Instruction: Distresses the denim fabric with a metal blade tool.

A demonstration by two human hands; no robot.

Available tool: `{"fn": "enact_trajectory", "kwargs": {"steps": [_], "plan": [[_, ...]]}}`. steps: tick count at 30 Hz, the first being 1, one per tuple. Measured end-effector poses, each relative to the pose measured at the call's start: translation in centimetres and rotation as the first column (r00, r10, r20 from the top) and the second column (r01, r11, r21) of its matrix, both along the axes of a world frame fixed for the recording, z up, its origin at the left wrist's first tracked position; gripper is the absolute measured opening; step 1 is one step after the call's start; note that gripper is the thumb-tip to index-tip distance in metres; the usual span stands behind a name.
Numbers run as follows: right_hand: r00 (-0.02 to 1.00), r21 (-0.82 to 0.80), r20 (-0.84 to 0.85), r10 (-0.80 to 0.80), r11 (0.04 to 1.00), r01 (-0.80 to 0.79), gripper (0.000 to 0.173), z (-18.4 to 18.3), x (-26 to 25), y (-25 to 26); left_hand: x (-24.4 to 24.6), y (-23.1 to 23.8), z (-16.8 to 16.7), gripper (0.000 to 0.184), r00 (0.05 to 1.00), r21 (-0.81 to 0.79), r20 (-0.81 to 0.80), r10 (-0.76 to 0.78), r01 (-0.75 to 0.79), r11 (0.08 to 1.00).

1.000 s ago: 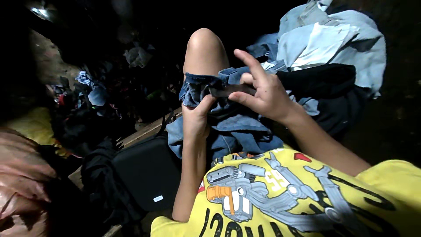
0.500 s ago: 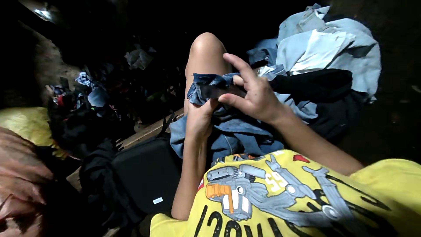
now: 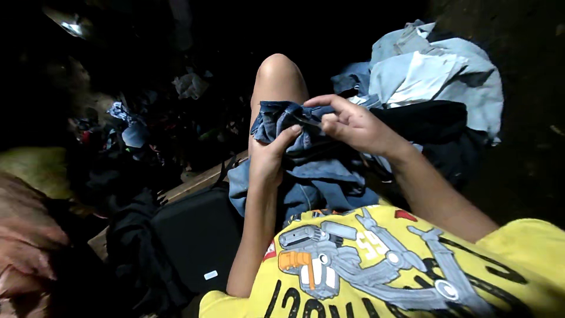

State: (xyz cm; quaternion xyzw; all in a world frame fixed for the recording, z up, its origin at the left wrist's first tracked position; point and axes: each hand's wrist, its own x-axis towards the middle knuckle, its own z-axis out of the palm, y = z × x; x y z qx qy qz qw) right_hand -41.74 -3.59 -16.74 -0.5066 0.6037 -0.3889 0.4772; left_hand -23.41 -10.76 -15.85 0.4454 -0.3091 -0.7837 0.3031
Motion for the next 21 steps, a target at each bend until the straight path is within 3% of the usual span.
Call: {"fn": "enact_trajectory", "kwargs": {"steps": [3, 5, 8, 11, 13, 15, 16, 18, 21], "plan": [[0.995, -0.11, 0.013, -0.096, 0.989, 0.097, 0.076, 0.2, -0.4, 0.2, -0.3, 0.2, 0.3, 0.029, 0.997, 0.014, 0.034, 0.065, -0.066, 0.998], [0.96, -0.304, -0.08, -0.269, 0.924, 0.233, 0.055, -0.1, 0.0, -0.5, -0.5, 0.3, 0.3, 0.029, 0.996, -0.013, 0.054, 0.065, -0.065, 0.998], [0.922, -0.498, -0.235, -0.308, 0.853, 0.158, 0.033, -0.2, 0.7, -1.9, -0.7, 0.5, 0.1, 0.033, 0.995, -0.066, 0.063, 0.08, -0.076, 0.995], [0.882, -0.519, -0.398, -0.252, 0.855, 0.01, 0.023, 0.1, 1.2, -2.8, -0.6, 0.8, 0.1, 0.035, 0.994, -0.121, 0.072, 0.076, -0.067, 0.99], [0.903, -0.485, -0.385, -0.191, 0.874, -0.022, 0.017, 0.3, 0.9, -3.1, -0.2, 0.8, 0.0, 0.035, 0.996, -0.147, 0.075, 0.037, -0.026, 0.989], [0.975, -0.357, -0.19, -0.116, 0.933, 0.042, 0.012, 0.5, 0.8, -3.0, 0.0, 0.6, 0.0, 0.033, 0.999, -0.136, 0.048, 0.021, -0.014, 0.991], [0.995, -0.242, 0.006, -0.1, 0.965, 0.098, 0.007, 0.6, 0.9, -3.0, 0.1, 0.5, 0.0, 0.032, 1.0, -0.132, 0.024, -0.002, 0.005, 0.991], [0.889, 0.041, 0.42, -0.182, 0.983, 0.181, 0.016, 0.6, 1.3, -3.3, 0.3, 0.0, -0.1, 0.028, 0.998, -0.119, -0.027, -0.064, 0.061, 0.991], [0.74, 0.203, 0.651, -0.17, 0.978, 0.046, 0.022, 0.5, 1.6, -3.7, 0.8, -0.8, -0.5, 0.025, 0.983, -0.079, -0.138, -0.123, 0.113, 0.99]]}}
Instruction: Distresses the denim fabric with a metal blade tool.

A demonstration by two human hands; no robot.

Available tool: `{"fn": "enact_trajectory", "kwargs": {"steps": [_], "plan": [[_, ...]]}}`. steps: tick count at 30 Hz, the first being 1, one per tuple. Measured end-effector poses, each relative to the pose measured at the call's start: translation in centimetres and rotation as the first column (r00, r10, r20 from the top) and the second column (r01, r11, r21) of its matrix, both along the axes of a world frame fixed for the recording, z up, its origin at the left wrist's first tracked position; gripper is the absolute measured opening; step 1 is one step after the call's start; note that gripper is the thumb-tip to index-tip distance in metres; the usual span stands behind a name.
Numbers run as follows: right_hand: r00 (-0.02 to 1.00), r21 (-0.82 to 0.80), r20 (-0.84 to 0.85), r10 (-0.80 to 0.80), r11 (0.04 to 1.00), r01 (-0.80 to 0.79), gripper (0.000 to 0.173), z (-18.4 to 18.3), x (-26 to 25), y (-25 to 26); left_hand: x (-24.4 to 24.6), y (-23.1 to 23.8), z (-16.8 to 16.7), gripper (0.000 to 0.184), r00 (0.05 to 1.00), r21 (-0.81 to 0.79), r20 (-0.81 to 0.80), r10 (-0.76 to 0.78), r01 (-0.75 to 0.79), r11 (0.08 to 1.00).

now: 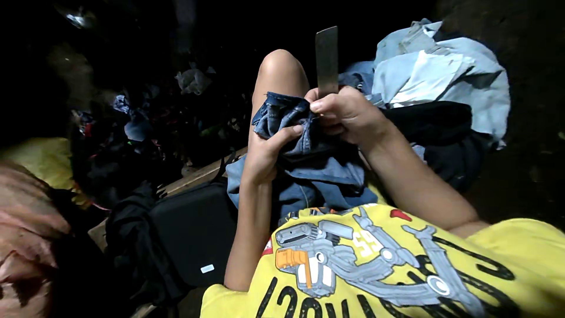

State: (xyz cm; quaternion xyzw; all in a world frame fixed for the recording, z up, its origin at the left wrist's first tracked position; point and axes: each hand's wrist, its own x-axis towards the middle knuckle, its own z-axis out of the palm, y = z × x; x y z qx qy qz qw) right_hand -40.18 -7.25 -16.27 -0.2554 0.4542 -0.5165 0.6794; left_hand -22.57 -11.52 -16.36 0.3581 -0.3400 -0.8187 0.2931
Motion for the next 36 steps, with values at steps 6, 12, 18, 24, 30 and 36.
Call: {"fn": "enact_trajectory", "kwargs": {"steps": [6, 12, 18, 24, 30, 36], "plan": [[0.989, 0.008, -0.138, -0.052, 0.999, 0.054, 0.02, 0.9, 0.9, -0.8, 0.0, -0.1, 0.0, 0.025, 0.998, 0.023, -0.01, 0.068, -0.068, 0.997], [0.837, -0.194, -0.541, -0.083, 0.981, -0.028, 0.01, 1.9, 0.6, -1.0, -0.7, 0.7, 0.4, 0.047, 0.986, -0.136, 0.028, 0.163, -0.158, 0.978], [0.909, -0.182, -0.396, -0.127, 0.982, 0.057, 0.013, 0.7, 0.5, -1.2, -0.8, 0.4, 0.1, 0.039, 0.976, -0.083, 0.074, 0.203, -0.197, 0.977], [0.401, -0.223, -0.905, -0.142, 0.961, -0.163, 0.06, 1.0, 0.1, 2.8, -1.5, 0.5, 0.9, 0.028, 0.939, 0.014, 0.139, 0.315, -0.32, 0.947], [0.149, -0.129, -0.984, -0.102, 0.973, -0.19, 0.047, 0.4, 1.1, 4.3, -1.8, 0.9, 0.7, 0.028, 0.942, -0.022, 0.122, 0.312, -0.312, 0.95], [0.133, -0.12, -0.987, -0.093, 0.969, -0.217, 0.044, 0.3, 0.8, 4.1, -1.9, 0.9, 0.5, 0.03, 0.936, -0.039, 0.133, 0.325, -0.323, 0.946]]}}
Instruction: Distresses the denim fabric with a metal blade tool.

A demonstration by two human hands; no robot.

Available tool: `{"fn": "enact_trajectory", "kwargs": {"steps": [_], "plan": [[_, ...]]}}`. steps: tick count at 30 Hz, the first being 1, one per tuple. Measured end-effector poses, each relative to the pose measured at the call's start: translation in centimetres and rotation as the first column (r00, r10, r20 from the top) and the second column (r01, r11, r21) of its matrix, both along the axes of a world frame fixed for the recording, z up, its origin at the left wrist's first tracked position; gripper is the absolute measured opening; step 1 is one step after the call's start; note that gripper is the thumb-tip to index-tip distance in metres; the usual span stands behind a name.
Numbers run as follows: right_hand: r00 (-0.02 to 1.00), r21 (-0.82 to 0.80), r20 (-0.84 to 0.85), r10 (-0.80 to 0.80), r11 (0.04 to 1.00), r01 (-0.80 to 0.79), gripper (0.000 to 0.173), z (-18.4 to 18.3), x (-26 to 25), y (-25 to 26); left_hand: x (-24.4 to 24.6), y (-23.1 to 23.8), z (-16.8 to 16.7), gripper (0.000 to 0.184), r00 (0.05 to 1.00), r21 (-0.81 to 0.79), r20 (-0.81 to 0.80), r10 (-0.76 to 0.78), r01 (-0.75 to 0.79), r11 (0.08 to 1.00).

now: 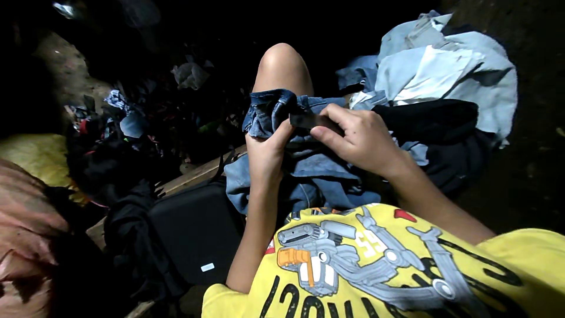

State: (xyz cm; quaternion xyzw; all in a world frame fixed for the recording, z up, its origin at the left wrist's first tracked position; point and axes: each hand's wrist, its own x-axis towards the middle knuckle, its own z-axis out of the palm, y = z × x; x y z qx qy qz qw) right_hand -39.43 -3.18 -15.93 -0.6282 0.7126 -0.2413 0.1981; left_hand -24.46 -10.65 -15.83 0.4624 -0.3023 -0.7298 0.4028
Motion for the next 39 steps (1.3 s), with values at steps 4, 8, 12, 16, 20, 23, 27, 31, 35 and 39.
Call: {"fn": "enact_trajectory", "kwargs": {"steps": [4, 8, 12, 16, 20, 23, 27, 31, 35, 39], "plan": [[1.0, 0.017, 0.004, 0.008, 1.0, -0.008, 0.046, 0.0, -0.2, 0.0, 0.0, -0.1, 0.0, 0.03, 1.0, -0.001, 0.009, -0.005, 0.005, 1.0], [1.0, 0.035, 0.009, -0.002, 0.999, 0.002, 0.045, 0.1, -0.4, -0.3, 0.0, -0.1, 0.0, 0.026, 0.999, -0.017, 0.031, -0.033, 0.034, 0.999], [0.998, 0.017, 0.031, -0.05, 0.999, 0.049, 0.045, 0.1, 0.3, -0.8, -0.1, 0.1, -0.4, 0.029, 0.999, -0.062, 0.036, -0.027, 0.029, 0.998], [0.987, 0.019, 0.149, -0.06, 0.998, 0.057, 0.045, -0.9, 1.3, -1.2, -0.1, 0.3, -0.6, 0.028, 0.999, -0.028, 0.04, 0.018, -0.016, 0.999], [0.983, 0.041, 0.167, -0.078, 0.997, 0.072, 0.046, -1.4, 1.0, 0.0, 0.6, 0.8, -0.8, 0.026, 1.0, 0.015, 0.006, -0.006, 0.006, 1.0], [0.98, 0.032, 0.184, -0.076, 0.997, 0.071, 0.044, -0.8, 1.3, -0.9, 0.2, 0.7, -0.9, 0.027, 0.999, 0.004, 0.02, -0.043, 0.043, 0.999], [0.98, 0.062, 0.195, -0.046, 0.998, 0.034, 0.045, -1.3, 0.4, 0.4, 1.7, 0.2, -0.7, 0.027, 0.99, 0.033, -0.007, -0.139, 0.139, 0.99], [0.98, 0.04, 0.197, -0.035, 0.999, 0.028, 0.043, -1.5, 0.7, -0.4, 1.6, 0.3, -1.0, 0.03, 0.981, 0.051, 0.043, -0.19, 0.188, 0.981], [0.978, 0.068, 0.209, -0.011, 0.998, -0.003, 0.042, -1.4, 0.4, 0.3, 2.4, 0.3, -1.1, 0.03, 0.974, 0.018, -0.016, -0.228, 0.228, 0.973], [0.976, 0.078, 0.216, -0.028, 0.997, 0.011, 0.041, -1.3, 0.5, -0.1, 2.1, 0.7, -1.5, 0.032, 0.979, 0.023, 0.032, -0.203, 0.203, 0.979]]}}
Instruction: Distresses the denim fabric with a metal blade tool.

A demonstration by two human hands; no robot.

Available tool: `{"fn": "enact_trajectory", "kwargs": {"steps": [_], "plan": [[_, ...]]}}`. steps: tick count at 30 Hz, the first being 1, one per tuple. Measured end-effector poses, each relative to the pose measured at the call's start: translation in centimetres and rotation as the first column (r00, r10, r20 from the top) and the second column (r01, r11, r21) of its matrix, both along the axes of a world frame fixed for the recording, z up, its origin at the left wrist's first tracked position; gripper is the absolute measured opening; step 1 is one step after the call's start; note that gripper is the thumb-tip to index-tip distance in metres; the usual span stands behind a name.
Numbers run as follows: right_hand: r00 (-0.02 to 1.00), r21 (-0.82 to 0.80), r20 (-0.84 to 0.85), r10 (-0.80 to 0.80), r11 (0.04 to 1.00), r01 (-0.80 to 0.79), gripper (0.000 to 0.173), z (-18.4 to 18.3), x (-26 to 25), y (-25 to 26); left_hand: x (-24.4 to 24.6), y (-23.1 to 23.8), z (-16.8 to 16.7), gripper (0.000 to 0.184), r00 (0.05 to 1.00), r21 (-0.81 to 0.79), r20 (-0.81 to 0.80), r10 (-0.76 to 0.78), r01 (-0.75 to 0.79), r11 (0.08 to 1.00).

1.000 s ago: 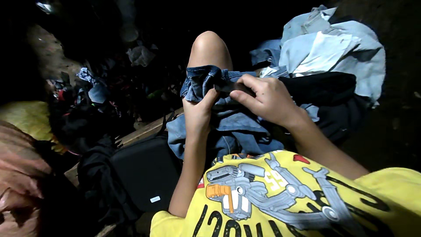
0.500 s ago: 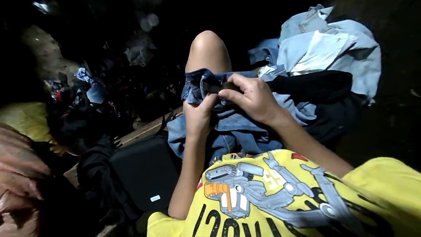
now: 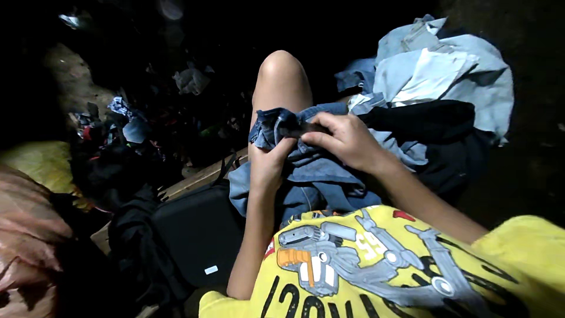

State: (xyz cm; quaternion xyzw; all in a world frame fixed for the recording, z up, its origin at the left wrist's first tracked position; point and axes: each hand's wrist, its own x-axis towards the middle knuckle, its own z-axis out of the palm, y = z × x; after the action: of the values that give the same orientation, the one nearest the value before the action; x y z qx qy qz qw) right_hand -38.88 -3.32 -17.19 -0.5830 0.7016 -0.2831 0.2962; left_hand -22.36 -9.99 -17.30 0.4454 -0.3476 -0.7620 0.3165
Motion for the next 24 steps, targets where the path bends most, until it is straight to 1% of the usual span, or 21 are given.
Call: {"fn": "enact_trajectory", "kwargs": {"steps": [2, 5, 7, 10, 13, 15, 18, 19, 20, 21, 23, 24], "plan": [[1.0, -0.011, 0.019, 0.013, 1.0, -0.013, 0.039, 0.0, 0.4, -0.2, 0.2, 0.2, 0.1, 0.031, 1.0, -0.028, 0.021, -0.018, 0.018, 0.999], [1.0, 0.032, 0.02, -0.006, 0.999, 0.006, 0.042, -0.1, -0.1, 1.0, 0.6, -0.2, 0.1, 0.031, 0.999, -0.035, -0.038, -0.008, 0.007, 0.999], [0.999, 0.053, 0.008, -0.05, 0.997, 0.049, 0.043, -0.1, -0.3, 1.0, 0.1, -0.2, 0.0, 0.031, 1.0, -0.036, -0.009, 0.017, -0.017, 0.999], [0.997, 0.042, 0.065, -0.051, 0.998, 0.048, 0.041, 0.0, 0.5, -0.4, -0.4, 0.3, 0.0, 0.029, 0.997, -0.083, 0.072, 0.016, -0.01, 0.996], [0.994, 0.07, 0.106, -0.035, 0.997, 0.027, 0.04, 0.2, 0.2, 0.0, -0.1, -0.1, 0.1, 0.031, 0.999, -0.098, 0.047, 0.001, 0.004, 0.995], [0.983, 0.124, 0.179, -0.038, 0.992, 0.016, 0.036, 0.1, -0.7, 0.4, -0.3, -0.5, 0.2, 0.03, 0.999, -0.074, 0.036, 0.012, -0.009, 0.997], [0.92, 0.224, 0.392, 0.011, 0.969, -0.107, 0.033, 1.0, -2.3, 1.0, 0.0, -0.4, 0.5, 0.029, 0.999, -0.032, 0.031, 0.02, -0.019, 0.999], [0.902, 0.231, 0.432, 0.003, 0.966, -0.114, 0.033, 1.3, -3.0, 1.2, 0.0, -0.5, 0.6, 0.03, 0.999, -0.027, 0.037, 0.023, -0.022, 0.999], [0.901, 0.2, 0.433, -0.034, 0.978, -0.06, 0.035, 1.5, -3.4, 1.3, -0.1, -0.5, 0.8, 0.032, 0.999, -0.027, 0.049, 0.025, -0.024, 0.999], [0.916, 0.135, 0.393, -0.079, 0.99, 0.027, 0.037, 1.4, -3.5, 1.2, -0.2, -0.5, 0.9, 0.034, 0.998, -0.035, 0.066, 0.023, -0.021, 0.999], [0.952, -0.065, 0.274, -0.134, 0.985, 0.158, 0.039, 1.0, -3.2, 0.3, -0.7, -0.3, 1.0, 0.038, 0.996, -0.058, 0.086, 0.015, -0.01, 0.998], [0.969, -0.177, 0.217, -0.122, 0.971, 0.162, 0.04, 0.8, -2.9, -0.5, -0.8, -0.2, 0.9, 0.04, 0.996, -0.073, 0.086, 0.011, -0.005, 0.997]]}}
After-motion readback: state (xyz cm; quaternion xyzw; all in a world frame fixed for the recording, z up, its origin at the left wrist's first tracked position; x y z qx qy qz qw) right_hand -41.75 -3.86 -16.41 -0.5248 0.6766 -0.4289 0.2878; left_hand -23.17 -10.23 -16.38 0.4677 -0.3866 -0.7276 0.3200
